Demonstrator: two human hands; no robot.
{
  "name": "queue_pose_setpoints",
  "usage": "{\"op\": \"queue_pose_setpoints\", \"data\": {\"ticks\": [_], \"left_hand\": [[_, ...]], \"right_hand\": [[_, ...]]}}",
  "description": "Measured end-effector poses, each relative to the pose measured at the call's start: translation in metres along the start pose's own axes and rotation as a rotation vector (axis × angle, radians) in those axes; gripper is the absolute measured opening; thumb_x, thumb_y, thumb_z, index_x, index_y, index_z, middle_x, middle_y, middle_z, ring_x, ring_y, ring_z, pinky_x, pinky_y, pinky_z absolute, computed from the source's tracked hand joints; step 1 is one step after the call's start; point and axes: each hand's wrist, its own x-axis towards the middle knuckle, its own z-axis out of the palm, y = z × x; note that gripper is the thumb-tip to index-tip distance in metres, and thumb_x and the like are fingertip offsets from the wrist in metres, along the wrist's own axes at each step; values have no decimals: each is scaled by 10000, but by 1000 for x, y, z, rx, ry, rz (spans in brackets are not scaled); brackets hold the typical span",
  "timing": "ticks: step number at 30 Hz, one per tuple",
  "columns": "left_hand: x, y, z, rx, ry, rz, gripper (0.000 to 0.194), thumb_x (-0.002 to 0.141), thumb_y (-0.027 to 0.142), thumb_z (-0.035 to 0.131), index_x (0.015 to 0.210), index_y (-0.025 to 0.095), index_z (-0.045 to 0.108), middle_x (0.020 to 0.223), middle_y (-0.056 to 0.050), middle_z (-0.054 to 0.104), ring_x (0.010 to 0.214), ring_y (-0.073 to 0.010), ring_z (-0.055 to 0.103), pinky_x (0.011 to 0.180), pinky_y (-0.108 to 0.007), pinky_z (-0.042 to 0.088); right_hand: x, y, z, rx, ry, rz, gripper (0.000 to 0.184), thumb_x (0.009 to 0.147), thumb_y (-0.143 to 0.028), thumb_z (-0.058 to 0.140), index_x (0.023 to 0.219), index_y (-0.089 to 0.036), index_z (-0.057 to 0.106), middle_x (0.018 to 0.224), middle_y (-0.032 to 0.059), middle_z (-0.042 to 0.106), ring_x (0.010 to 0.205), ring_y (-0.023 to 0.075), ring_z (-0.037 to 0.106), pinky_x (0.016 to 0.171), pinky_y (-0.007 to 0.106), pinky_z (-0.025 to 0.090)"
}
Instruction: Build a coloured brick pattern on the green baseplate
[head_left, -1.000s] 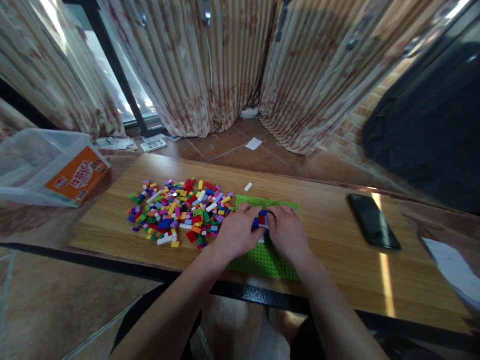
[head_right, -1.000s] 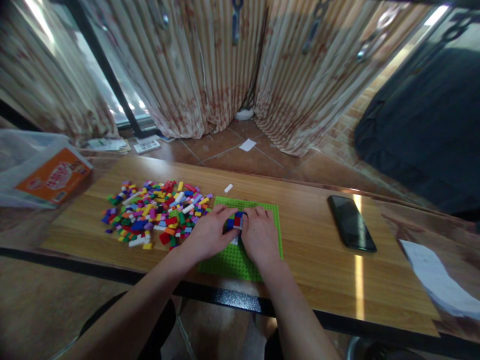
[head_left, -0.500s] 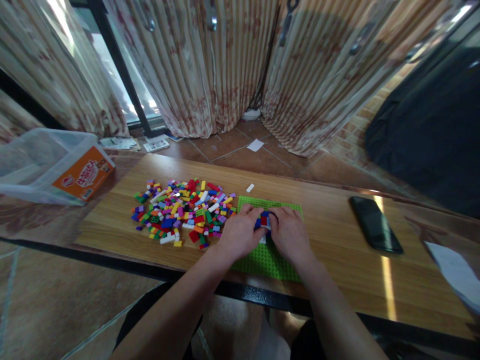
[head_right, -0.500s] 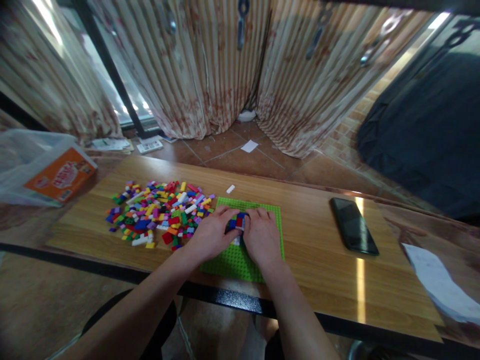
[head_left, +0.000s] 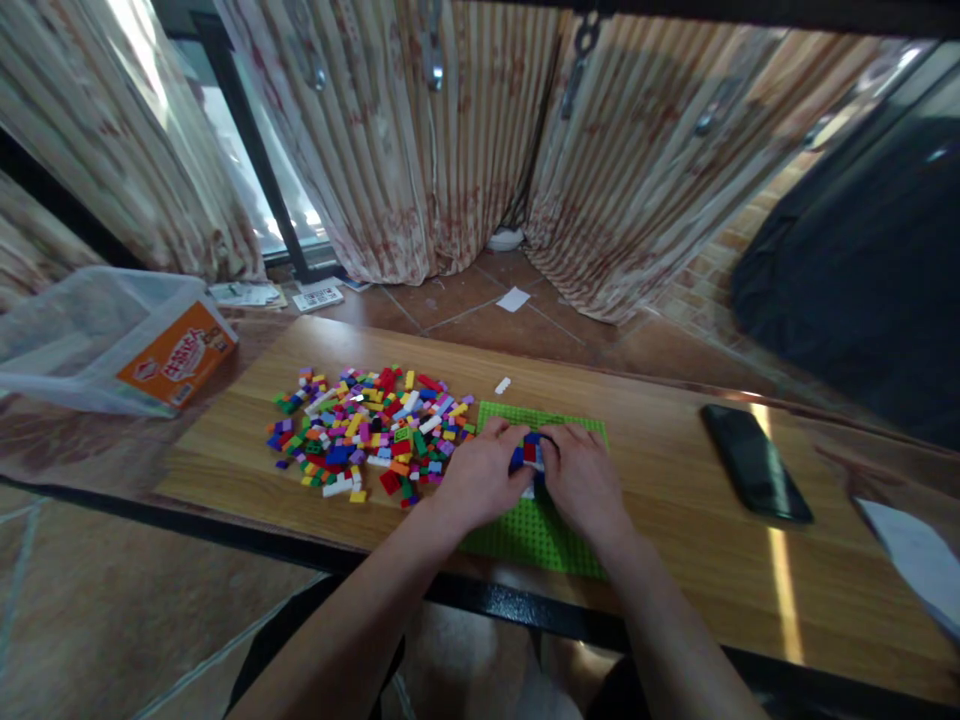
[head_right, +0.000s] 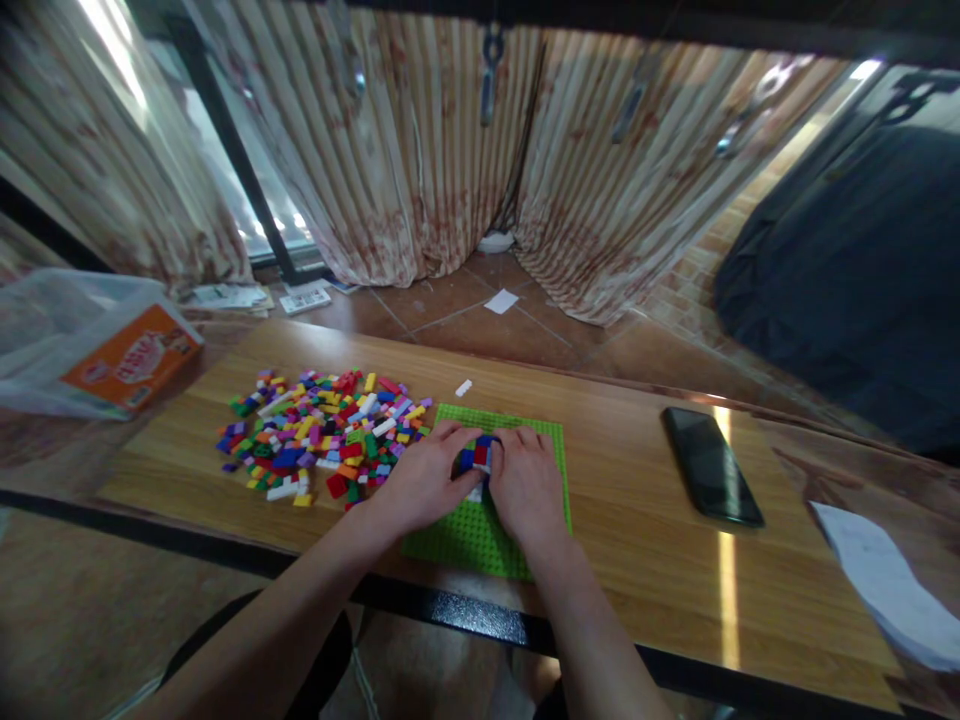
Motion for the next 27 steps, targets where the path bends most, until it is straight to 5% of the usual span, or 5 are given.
{"op": "queue_pose_setpoints", "data": {"ticks": [10,14,17,27], "left_hand": [[8,-12,-22,-153,-69,82,365,846,290,573,1196,187,596,1087,-68,648,948,-187,633,901,-331,506],[27,-23,-29,-102,136,-8,352,895,300,519,1216,169,584,1150,-87,638,985,-184,616,933,-349,484],[42,-26,-24,51,266,-20,371,895,296,525,1233,154,578,1299,-124,554,1188,-232,516,1046,-397,394],[57,-21,0,234,172,-56,406,904,359,508,1237,137,575,1336,-121,550,1252,-260,450,1052,-417,374]], "right_hand": [[0,-3,-4,18,2,-6,308,956,-243,380,1004,-179,678,1017,95,667,953,237,538,903,368,372],[0,-3,-5,33,6,8,294,954,-245,402,1020,-188,682,1032,92,669,964,236,536,902,364,383],[0,-2,-6,52,8,18,286,953,-250,414,1033,-194,683,1039,85,670,970,233,538,898,358,390],[0,0,-6,57,-10,0,285,955,-259,414,1030,-199,682,1038,87,669,991,239,539,870,357,393]]}}
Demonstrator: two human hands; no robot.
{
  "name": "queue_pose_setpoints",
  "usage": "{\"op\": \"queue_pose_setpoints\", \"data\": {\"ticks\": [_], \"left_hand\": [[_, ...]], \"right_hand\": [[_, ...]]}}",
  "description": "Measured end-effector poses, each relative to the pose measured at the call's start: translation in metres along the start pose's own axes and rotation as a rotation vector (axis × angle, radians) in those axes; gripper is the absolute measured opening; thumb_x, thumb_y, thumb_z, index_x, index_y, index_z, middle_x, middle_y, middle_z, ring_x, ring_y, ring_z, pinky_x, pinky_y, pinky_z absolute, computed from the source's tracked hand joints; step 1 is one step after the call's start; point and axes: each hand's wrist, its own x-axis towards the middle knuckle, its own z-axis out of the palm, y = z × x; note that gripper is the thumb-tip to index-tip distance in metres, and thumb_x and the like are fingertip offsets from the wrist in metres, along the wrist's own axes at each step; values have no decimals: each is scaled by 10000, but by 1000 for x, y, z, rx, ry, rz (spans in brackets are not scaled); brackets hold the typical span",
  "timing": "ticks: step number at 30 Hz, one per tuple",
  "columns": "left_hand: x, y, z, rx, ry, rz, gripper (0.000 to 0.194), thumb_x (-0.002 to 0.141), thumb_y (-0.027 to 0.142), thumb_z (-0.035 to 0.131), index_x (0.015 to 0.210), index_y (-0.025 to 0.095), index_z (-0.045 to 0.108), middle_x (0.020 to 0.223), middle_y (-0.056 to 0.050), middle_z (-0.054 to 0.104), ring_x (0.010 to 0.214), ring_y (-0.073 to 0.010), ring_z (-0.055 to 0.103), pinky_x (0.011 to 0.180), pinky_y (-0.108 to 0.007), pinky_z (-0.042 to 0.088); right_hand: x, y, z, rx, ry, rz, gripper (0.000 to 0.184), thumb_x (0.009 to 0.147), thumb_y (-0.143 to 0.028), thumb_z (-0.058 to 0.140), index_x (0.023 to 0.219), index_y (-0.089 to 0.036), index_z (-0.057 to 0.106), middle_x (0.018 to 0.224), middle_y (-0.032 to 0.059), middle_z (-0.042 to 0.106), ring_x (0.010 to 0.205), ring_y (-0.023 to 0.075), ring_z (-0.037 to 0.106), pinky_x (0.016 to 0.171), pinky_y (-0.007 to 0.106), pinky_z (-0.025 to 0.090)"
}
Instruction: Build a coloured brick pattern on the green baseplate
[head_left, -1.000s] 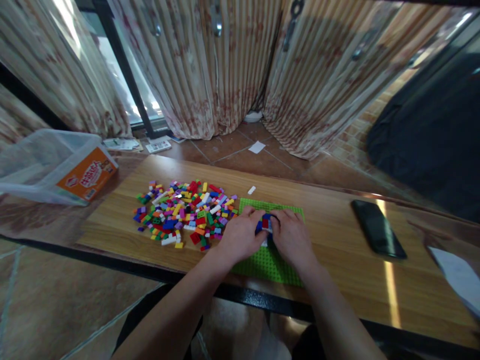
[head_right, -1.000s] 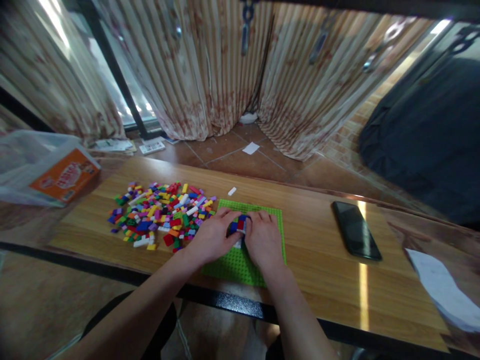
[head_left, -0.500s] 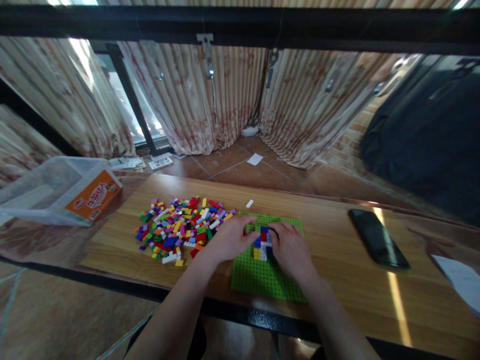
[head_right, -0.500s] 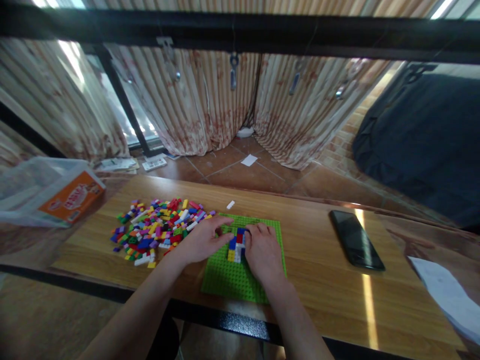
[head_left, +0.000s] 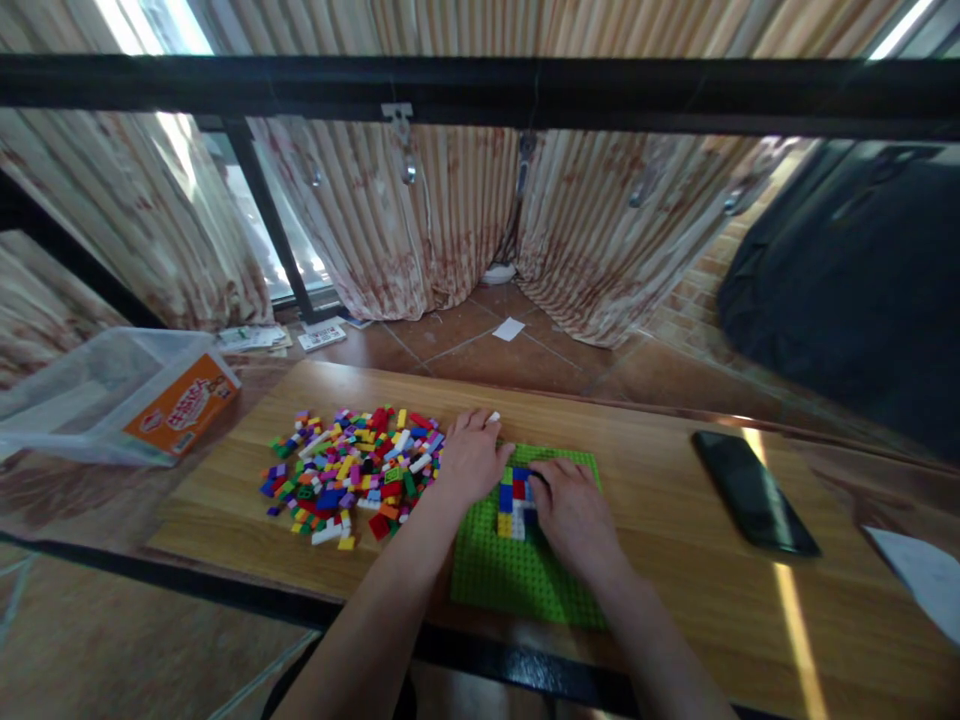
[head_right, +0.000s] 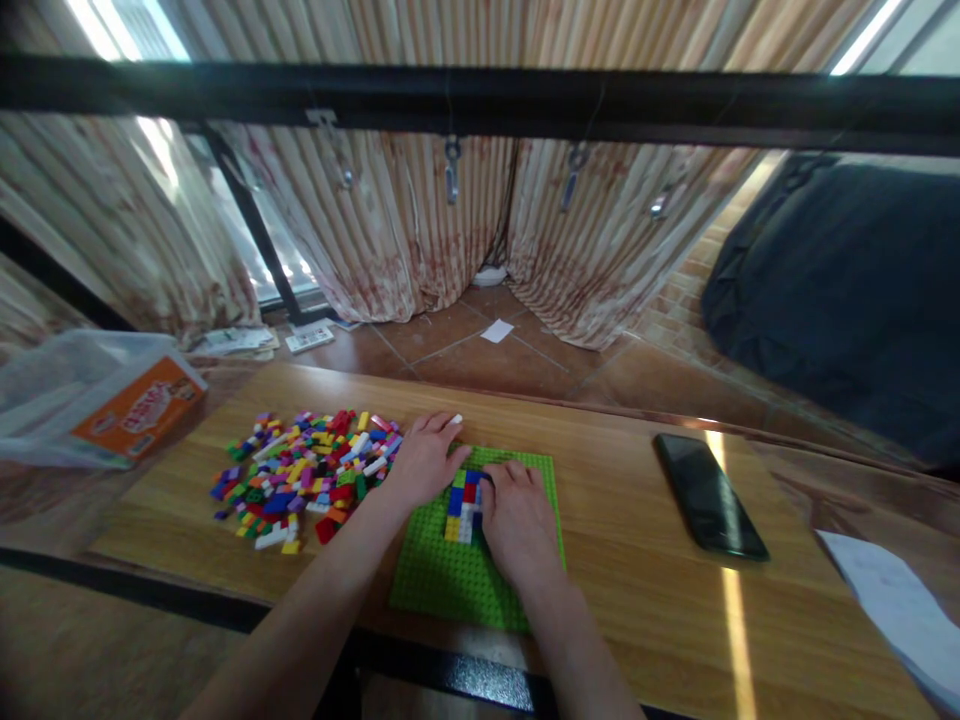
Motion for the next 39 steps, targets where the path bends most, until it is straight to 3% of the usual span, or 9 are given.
{"op": "queue_pose_setpoints", "data": {"ticks": [12,16,21,28,34,39], "left_hand": [[-6,-19,-22,-5,-23,26,284,873,252,527,1106,134,638,1084,-99,676,1039,-226,588,978,-382,430],[-9,-27,-20,-32,-12,80,328,874,234,533,1175,135,619,1183,-104,639,1111,-210,558,1027,-372,397],[-8,-20,-8,-43,0,126,339,914,331,509,1203,187,616,1315,-84,572,1235,-220,472,1072,-394,355],[-8,-10,-7,40,15,-23,246,911,320,503,1039,185,664,1202,-74,640,1187,-245,489,1002,-428,373],[-14,-13,-16,83,21,-73,240,897,277,501,823,172,704,1000,-80,701,1077,-256,529,967,-450,342],[-22,-18,-26,107,49,-114,263,893,259,488,792,158,709,931,-94,710,1012,-262,550,958,-484,336]], "right_hand": [[0,2,-3,52,-20,33,254,932,-267,472,1048,-204,689,1049,80,668,991,231,537,872,336,401],[1,2,-5,52,-24,34,256,933,-257,466,1031,-199,695,1042,79,670,981,229,541,878,337,402],[1,3,-5,61,-25,13,261,932,-255,459,1030,-186,692,1038,81,670,980,230,548,913,358,400],[1,16,0,139,-53,-26,312,935,-309,434,1085,-169,669,1059,99,669,1004,240,570,947,397,419],[-1,30,-2,232,-56,-8,330,916,-302,422,1072,-164,677,1073,113,675,1012,258,594,947,425,442],[-2,34,-4,246,-52,5,343,902,-328,419,1050,-171,685,1069,113,684,983,258,618,922,433,463]]}}
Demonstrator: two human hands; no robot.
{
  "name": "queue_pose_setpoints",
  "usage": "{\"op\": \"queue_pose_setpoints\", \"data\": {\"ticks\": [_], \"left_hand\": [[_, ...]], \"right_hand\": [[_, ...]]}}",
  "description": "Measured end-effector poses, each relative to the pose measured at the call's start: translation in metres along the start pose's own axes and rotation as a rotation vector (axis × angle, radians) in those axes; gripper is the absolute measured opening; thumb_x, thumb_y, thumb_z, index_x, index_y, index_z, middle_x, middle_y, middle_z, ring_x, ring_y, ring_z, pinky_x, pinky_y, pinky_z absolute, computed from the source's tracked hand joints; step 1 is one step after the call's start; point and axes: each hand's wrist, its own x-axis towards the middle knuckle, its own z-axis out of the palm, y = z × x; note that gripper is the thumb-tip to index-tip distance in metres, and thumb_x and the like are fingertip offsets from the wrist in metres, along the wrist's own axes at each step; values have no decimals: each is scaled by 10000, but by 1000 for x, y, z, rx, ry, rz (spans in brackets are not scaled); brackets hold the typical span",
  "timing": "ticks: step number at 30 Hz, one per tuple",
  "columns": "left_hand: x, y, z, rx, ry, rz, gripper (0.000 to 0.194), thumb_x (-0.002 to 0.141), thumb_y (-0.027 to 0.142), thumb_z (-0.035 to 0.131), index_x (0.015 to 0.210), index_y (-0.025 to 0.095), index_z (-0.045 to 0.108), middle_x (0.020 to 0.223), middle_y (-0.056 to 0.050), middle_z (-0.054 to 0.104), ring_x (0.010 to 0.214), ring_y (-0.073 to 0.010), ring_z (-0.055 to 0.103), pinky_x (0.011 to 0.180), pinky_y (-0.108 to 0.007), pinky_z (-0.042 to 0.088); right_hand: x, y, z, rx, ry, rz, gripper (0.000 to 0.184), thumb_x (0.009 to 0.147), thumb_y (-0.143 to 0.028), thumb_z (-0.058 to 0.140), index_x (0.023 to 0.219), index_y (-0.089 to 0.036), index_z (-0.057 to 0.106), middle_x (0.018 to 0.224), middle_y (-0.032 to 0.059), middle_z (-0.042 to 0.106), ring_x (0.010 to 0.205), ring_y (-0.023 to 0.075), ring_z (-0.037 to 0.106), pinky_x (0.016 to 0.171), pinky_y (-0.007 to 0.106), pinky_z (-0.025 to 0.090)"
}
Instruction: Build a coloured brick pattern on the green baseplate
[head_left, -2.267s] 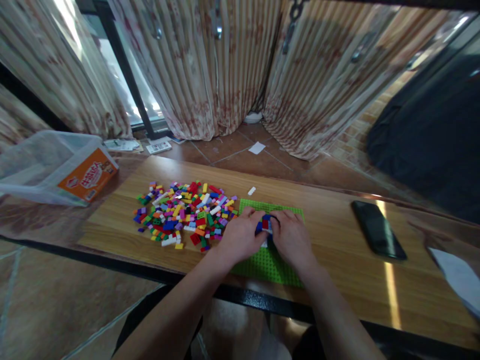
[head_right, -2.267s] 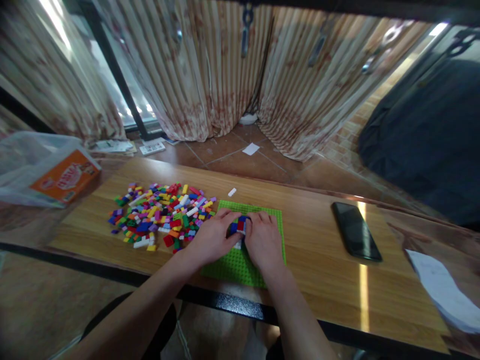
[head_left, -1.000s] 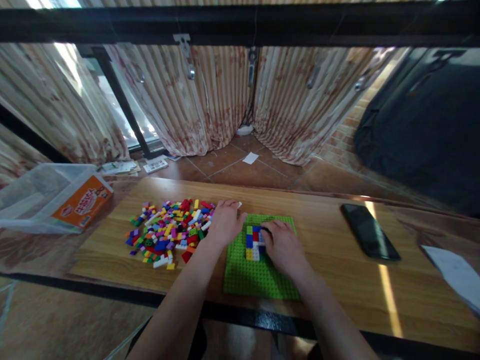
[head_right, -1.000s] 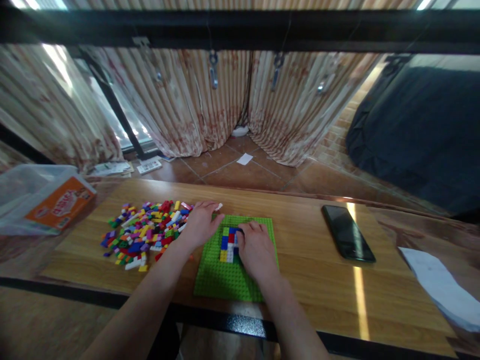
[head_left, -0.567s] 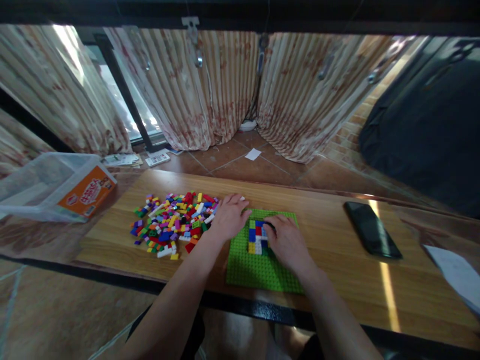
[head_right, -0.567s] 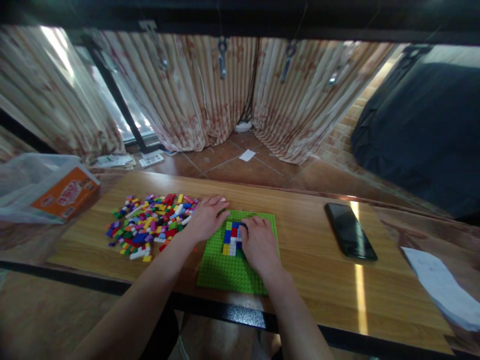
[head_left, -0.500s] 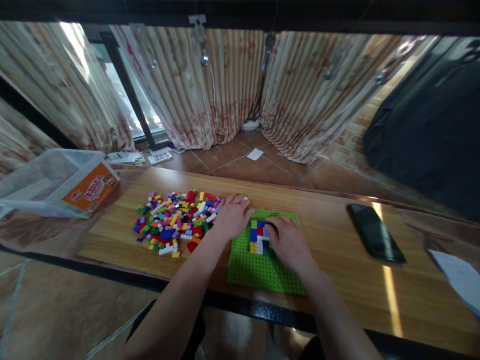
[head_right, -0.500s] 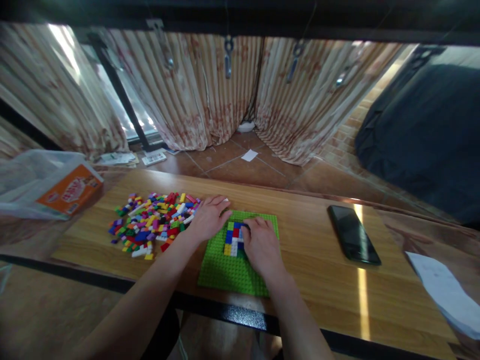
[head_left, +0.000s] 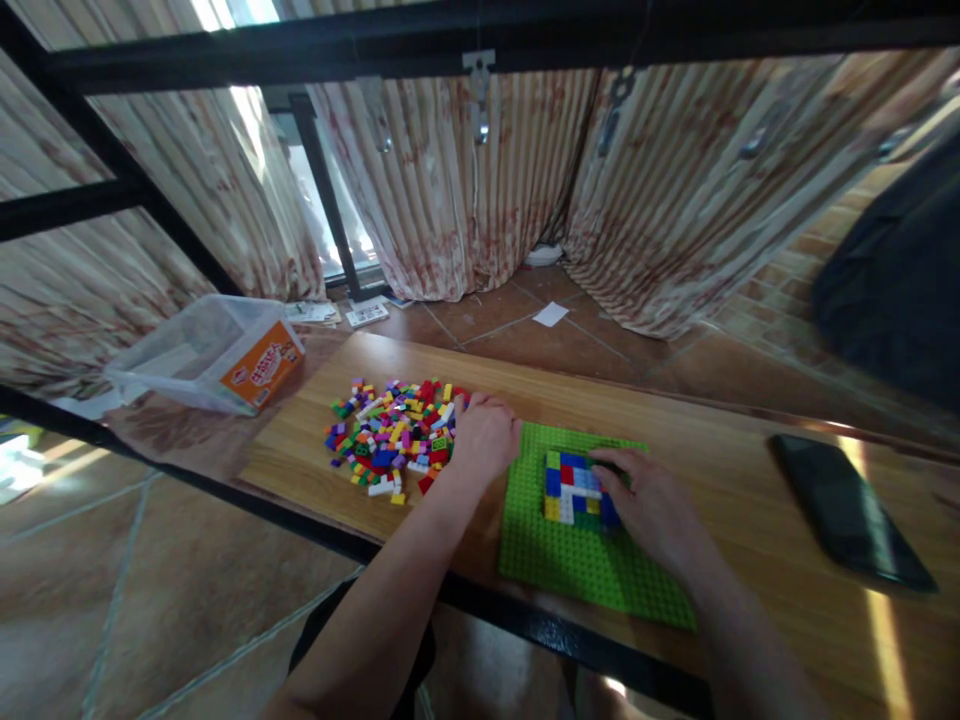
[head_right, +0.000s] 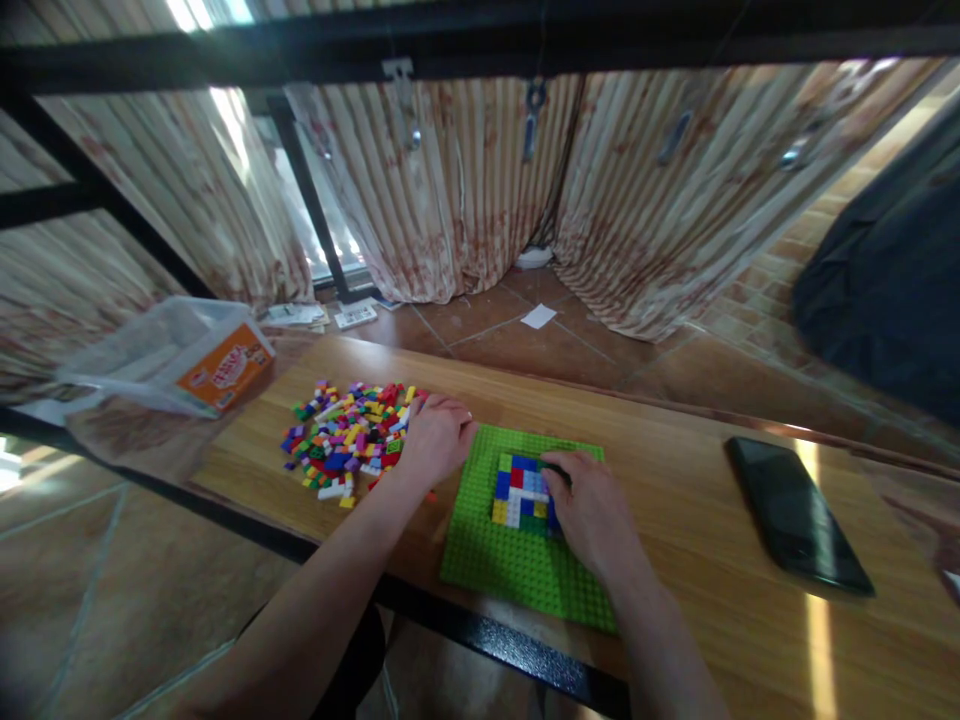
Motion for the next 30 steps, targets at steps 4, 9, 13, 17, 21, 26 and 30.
{"op": "queue_pose_setpoints", "data": {"ticks": [4,9,13,17,21,26,30], "left_hand": [[-6,-8,-7,17,16,-32,299,906,274,477,767,150,710,889,-108,709,977,-268,569,978,-516,325],[-11,-16,-14,-3,41,-62,323,917,333,488,759,162,713,890,-106,711,996,-263,583,993,-499,332],[-11,-33,-25,-83,21,-48,291,905,290,485,778,177,720,871,-80,718,917,-228,618,928,-415,407],[-21,-64,-47,-218,-57,13,214,844,214,530,922,201,728,915,-43,731,867,-188,645,843,-309,462],[-39,-88,-68,-196,-190,21,236,760,129,553,894,212,730,900,-29,736,882,-199,656,824,-296,478],[-53,-108,-88,-209,-183,-152,369,731,86,511,1010,212,717,1018,-22,734,955,-184,662,846,-266,490],[-62,-127,-103,-160,-181,-288,317,707,110,534,949,194,721,947,-23,739,885,-178,670,788,-252,498]], "right_hand": [[1,4,-2,-17,3,14,350,892,-358,424,1032,-180,691,1072,108,690,984,259,627,898,423,476],[4,15,-3,-29,19,54,346,860,-387,464,1027,-195,700,1059,99,703,954,262,652,858,413,493],[7,21,-2,-35,35,55,338,845,-405,484,1004,-216,713,1005,86,721,903,259,665,800,396,508],[10,24,-3,-23,40,73,344,835,-412,491,990,-210,723,984,83,730,876,254,671,765,379,516],[12,26,-2,-40,66,61,343,834,-384,472,963,-196,729,973,90,736,887,259,675,776,380,517],[11,27,0,-99,97,22,351,839,-377,456,947,-187,731,963,101,734,867,265,675,775,390,515],[11,28,2,-113,98,18,361,845,-385,452,954,-184,730,943,95,734,809,245,671,740,370,515]]}}
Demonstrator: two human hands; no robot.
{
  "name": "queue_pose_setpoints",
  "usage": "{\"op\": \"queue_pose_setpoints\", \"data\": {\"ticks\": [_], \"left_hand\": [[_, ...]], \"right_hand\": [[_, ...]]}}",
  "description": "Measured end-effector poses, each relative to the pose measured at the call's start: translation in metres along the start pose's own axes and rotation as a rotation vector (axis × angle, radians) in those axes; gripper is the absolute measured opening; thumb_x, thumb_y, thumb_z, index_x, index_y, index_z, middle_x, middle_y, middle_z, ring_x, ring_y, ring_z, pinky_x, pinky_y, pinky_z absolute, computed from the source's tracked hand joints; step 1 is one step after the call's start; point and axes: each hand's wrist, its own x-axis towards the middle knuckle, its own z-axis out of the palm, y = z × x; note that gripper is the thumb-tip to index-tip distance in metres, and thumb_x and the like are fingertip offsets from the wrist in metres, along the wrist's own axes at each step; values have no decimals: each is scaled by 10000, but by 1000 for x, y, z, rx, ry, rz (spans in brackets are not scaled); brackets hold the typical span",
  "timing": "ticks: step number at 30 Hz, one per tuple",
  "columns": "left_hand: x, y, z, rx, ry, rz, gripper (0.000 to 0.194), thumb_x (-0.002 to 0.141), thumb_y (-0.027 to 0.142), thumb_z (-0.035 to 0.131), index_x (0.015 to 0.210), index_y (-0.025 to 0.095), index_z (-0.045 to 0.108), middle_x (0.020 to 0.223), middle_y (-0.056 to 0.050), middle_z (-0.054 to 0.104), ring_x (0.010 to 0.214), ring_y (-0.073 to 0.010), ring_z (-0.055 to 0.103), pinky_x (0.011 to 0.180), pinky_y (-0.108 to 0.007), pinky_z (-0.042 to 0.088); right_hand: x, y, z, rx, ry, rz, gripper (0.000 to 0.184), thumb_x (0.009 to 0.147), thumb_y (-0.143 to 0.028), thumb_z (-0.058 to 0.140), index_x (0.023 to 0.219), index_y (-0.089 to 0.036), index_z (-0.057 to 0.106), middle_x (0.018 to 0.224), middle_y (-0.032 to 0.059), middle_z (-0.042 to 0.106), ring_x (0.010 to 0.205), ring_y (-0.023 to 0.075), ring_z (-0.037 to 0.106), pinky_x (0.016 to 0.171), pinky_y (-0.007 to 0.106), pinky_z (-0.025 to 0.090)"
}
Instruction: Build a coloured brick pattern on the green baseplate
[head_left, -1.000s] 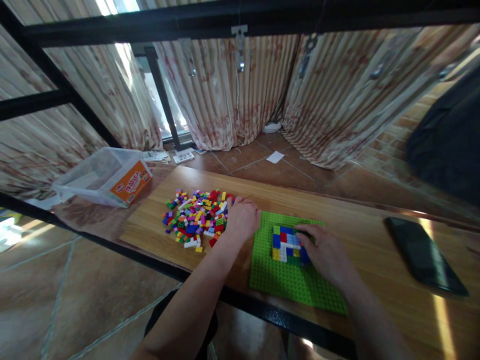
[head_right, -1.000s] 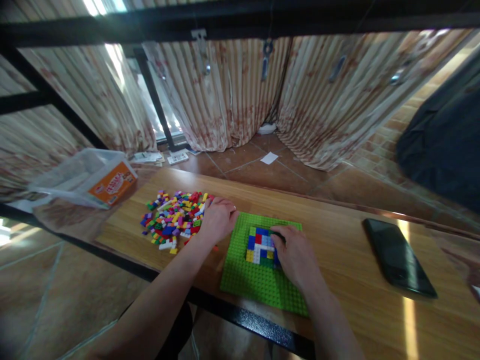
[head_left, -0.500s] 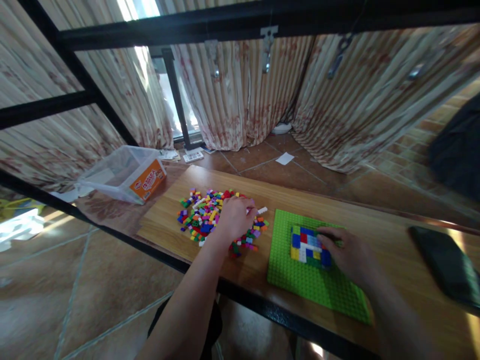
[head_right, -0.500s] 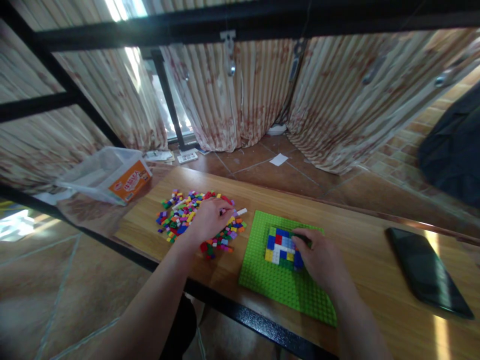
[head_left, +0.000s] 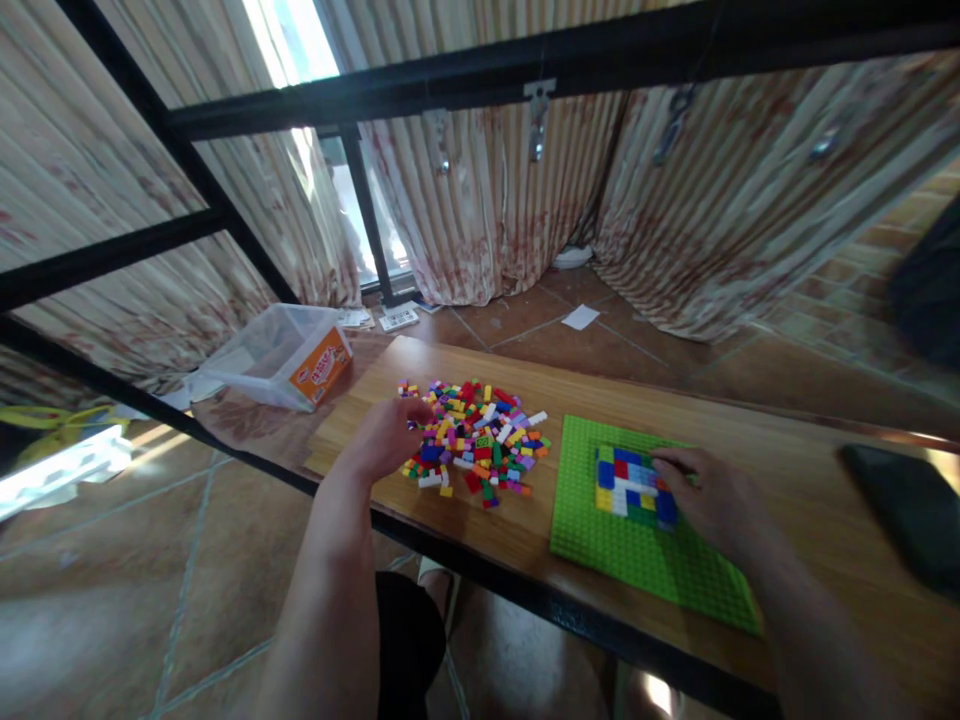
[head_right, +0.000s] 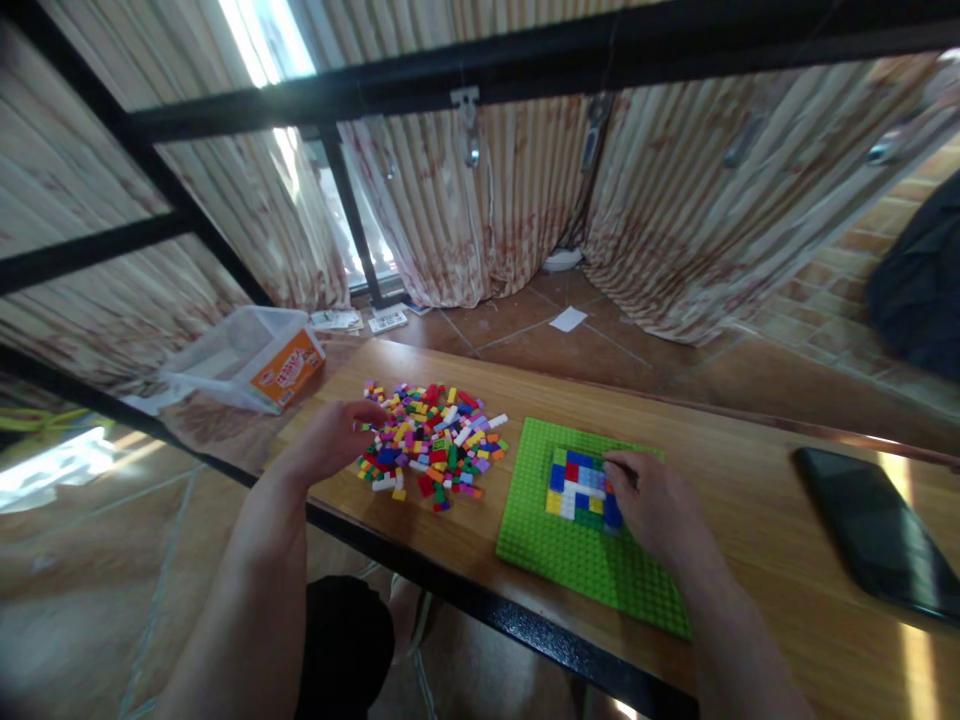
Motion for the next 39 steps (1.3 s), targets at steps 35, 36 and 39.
{"op": "queue_pose_setpoints", "data": {"ticks": [35,36,39], "left_hand": [[-7,94,53,-65,-11,351,285,801,215,602,1083,212,640,1043,-48,700,984,-212,651,901,-343,505],[-9,100,57,-153,-40,359,290,808,206,592,1096,218,631,1034,-35,708,967,-194,661,891,-326,513],[-15,120,74,-369,-123,400,319,824,165,559,1135,215,609,1016,-24,719,947,-160,674,895,-300,522]], "right_hand": [[-5,-25,-24,224,189,48,272,865,-290,482,972,-193,712,953,78,723,824,191,658,781,319,503],[-6,-27,-25,280,200,55,270,865,-300,486,966,-196,714,947,73,729,833,193,662,782,321,507],[-11,-31,-27,422,150,57,260,864,-313,506,957,-197,719,940,61,742,854,195,674,784,322,514]]}}
